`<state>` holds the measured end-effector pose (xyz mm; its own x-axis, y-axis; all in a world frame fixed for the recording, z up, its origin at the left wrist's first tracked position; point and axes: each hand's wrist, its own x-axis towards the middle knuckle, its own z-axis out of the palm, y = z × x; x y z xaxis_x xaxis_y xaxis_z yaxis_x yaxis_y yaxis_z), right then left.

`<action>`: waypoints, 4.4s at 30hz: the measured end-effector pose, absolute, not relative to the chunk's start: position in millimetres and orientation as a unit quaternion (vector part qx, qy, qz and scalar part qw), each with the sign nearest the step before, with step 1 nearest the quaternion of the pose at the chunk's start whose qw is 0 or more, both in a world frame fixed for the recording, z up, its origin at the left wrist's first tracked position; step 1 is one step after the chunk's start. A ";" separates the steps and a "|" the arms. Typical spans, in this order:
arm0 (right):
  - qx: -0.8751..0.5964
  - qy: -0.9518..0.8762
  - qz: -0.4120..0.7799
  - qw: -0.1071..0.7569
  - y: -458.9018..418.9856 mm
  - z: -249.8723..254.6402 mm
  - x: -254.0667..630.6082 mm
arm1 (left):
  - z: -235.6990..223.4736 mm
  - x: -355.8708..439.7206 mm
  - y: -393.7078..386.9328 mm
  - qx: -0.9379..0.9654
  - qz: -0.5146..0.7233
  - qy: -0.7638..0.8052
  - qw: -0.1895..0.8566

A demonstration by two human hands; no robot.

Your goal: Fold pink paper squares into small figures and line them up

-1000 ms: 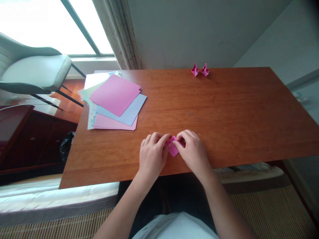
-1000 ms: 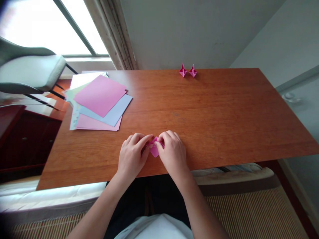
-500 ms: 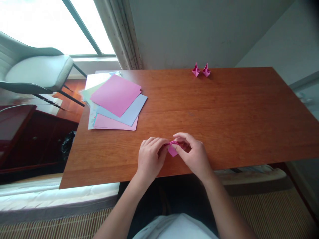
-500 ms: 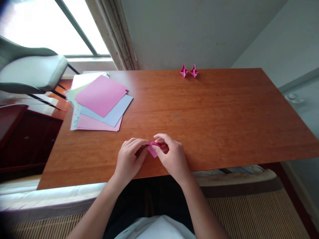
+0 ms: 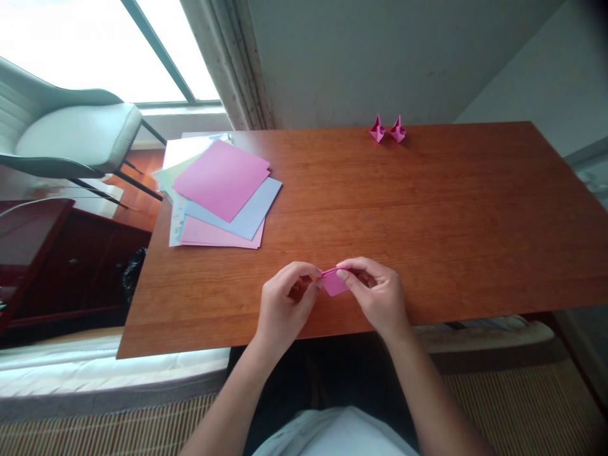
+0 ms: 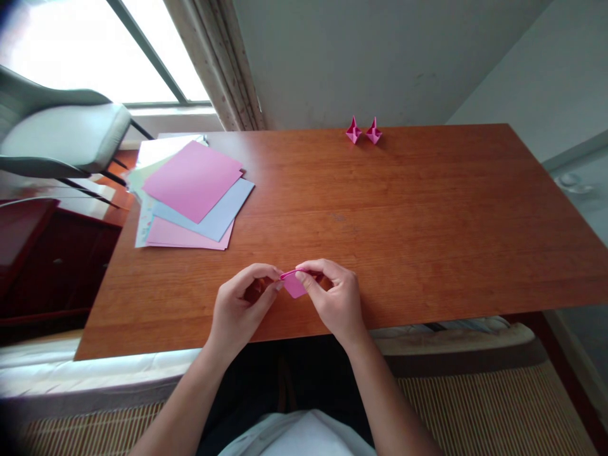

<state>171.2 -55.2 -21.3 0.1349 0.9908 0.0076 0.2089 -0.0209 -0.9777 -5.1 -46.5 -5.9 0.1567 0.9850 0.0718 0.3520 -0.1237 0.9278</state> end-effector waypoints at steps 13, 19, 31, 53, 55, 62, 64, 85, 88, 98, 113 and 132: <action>-0.572 -0.552 0.362 0.486 -58.6 -19.2 170.6 | -0.3 -7.2 -41.1 0.702 0.348 0.521 0.338; -0.571 -0.565 0.352 0.480 -57.4 -16.3 170.0 | -0.7 -7.3 -41.4 0.721 0.312 0.534 0.312; -0.561 -0.484 0.409 0.533 -59.8 -23.4 175.6 | -1.5 12.4 -45.6 0.484 0.414 0.525 0.565; -0.559 -0.474 0.410 0.543 -60.3 -22.9 175.8 | 7.5 9.6 -42.1 0.457 0.393 0.517 0.608; -0.559 -0.476 0.416 0.537 -60.3 -22.5 176.2 | 7.4 8.2 -42.5 0.455 0.396 0.515 0.609; -0.545 -0.482 0.425 0.540 -60.3 -22.0 176.4 | 3.4 9.3 -44.5 0.438 0.415 0.519 0.606; -0.544 -0.482 0.425 0.540 -60.0 -22.5 176.4 | 3.2 9.9 -44.7 0.437 0.413 0.521 0.606; -0.551 -0.455 0.457 0.529 -58.9 -25.0 176.3 | 0.1 1.5 -43.6 0.550 0.388 0.494 0.550; -0.547 -0.447 0.476 0.523 -57.2 -21.4 177.4 | 1.7 1.2 -43.2 0.550 0.388 0.500 0.545; -0.584 -0.498 0.407 0.495 -56.1 -5.6 172.8 | -0.1 7.8 -48.4 0.658 0.450 0.550 0.251; -0.573 -0.552 0.378 0.473 -72.6 3.6 159.0 | 3.5 3.8 -61.3 0.632 0.399 0.532 0.398; -0.460 -0.807 0.087 0.360 -62.6 -20.3 200.2 | -0.9 4.9 -41.8 0.634 0.357 0.519 0.448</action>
<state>200.2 -62.6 -20.3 -0.3171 0.8054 0.5008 0.6794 0.5613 -0.4726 4.9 -41.8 -0.9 0.2057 0.9785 -0.0132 0.3389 -0.0586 0.9390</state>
